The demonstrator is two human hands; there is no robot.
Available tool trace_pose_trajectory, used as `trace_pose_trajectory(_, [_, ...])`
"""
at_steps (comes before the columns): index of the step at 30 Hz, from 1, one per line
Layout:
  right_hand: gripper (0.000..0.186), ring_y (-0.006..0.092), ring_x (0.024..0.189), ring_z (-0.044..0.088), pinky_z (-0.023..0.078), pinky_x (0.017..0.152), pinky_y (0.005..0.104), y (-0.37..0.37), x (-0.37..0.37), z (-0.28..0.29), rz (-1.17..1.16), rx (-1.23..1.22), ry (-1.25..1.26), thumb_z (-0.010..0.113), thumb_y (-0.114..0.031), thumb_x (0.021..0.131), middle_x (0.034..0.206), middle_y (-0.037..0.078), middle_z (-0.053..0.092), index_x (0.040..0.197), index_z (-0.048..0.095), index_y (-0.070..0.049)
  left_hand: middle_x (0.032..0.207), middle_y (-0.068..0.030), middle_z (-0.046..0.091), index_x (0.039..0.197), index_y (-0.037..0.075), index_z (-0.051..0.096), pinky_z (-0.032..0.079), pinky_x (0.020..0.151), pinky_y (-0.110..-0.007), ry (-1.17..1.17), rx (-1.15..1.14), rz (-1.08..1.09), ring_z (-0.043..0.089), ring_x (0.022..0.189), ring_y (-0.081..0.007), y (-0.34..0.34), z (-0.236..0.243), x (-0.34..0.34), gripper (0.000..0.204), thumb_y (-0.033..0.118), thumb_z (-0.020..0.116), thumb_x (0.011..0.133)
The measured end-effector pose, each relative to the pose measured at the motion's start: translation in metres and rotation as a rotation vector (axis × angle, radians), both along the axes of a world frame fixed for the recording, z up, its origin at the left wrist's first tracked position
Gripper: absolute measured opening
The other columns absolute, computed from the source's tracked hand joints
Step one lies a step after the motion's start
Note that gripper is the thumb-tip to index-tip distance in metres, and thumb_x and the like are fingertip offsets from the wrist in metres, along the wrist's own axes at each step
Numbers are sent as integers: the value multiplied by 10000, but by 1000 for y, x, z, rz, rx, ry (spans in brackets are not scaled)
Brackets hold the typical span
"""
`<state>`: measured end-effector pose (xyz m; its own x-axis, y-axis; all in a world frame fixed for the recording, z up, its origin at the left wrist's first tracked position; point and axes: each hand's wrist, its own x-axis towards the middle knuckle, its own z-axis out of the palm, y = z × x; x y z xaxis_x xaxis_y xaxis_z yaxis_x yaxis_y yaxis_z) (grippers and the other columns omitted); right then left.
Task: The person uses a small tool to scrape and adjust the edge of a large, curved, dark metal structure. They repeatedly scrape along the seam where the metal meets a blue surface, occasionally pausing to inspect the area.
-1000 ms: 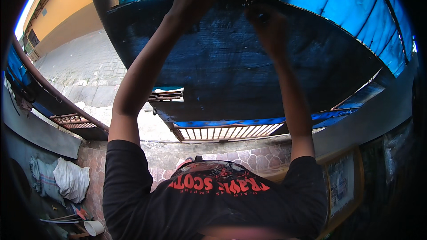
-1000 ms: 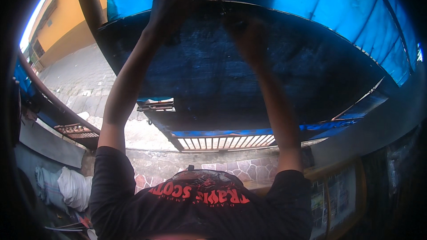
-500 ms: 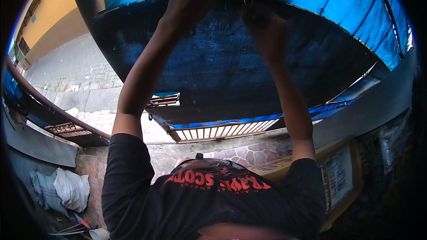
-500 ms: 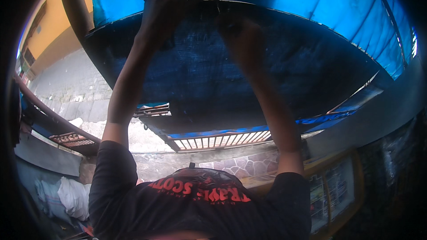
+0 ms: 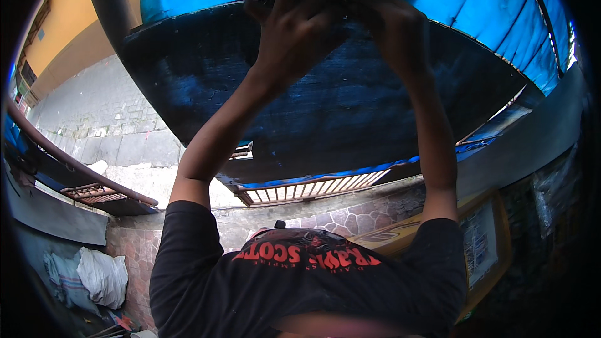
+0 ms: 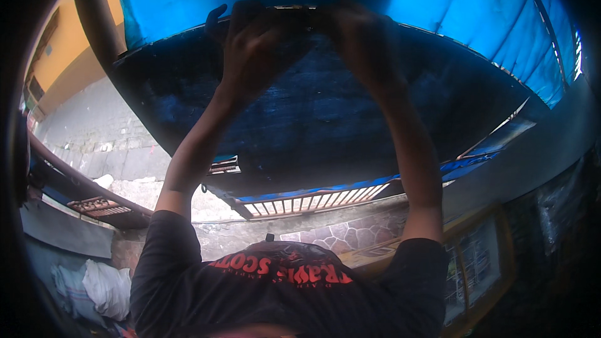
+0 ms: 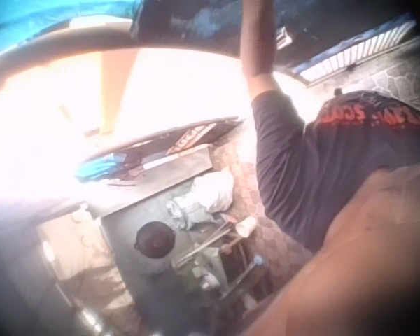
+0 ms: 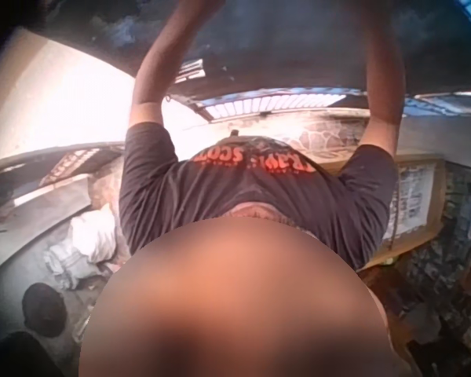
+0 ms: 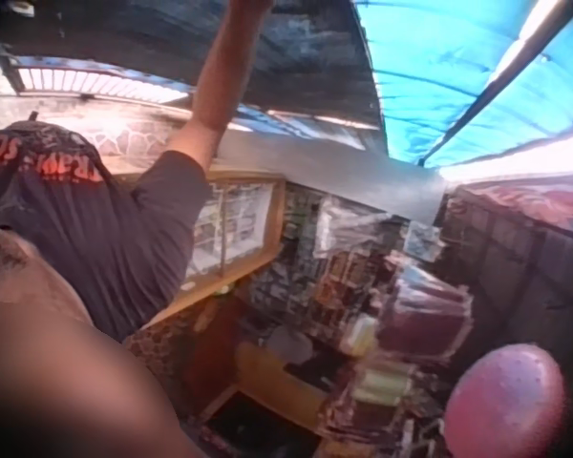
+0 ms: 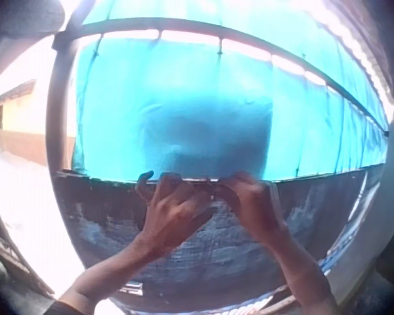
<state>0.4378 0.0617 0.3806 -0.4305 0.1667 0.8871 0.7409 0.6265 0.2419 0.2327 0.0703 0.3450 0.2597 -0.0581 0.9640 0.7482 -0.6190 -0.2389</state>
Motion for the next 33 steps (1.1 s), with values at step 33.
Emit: trace_pose_trajectory(33, [152,249,886,704,548,774,351,26,-11,-56,99,166,503,734,-130,950,994,118,726,1061,714,-30,882,24,665,873,176,797,469,849,-370,-76,89,-55,524,1047,-236,-3,5,0,173,207,883,727])
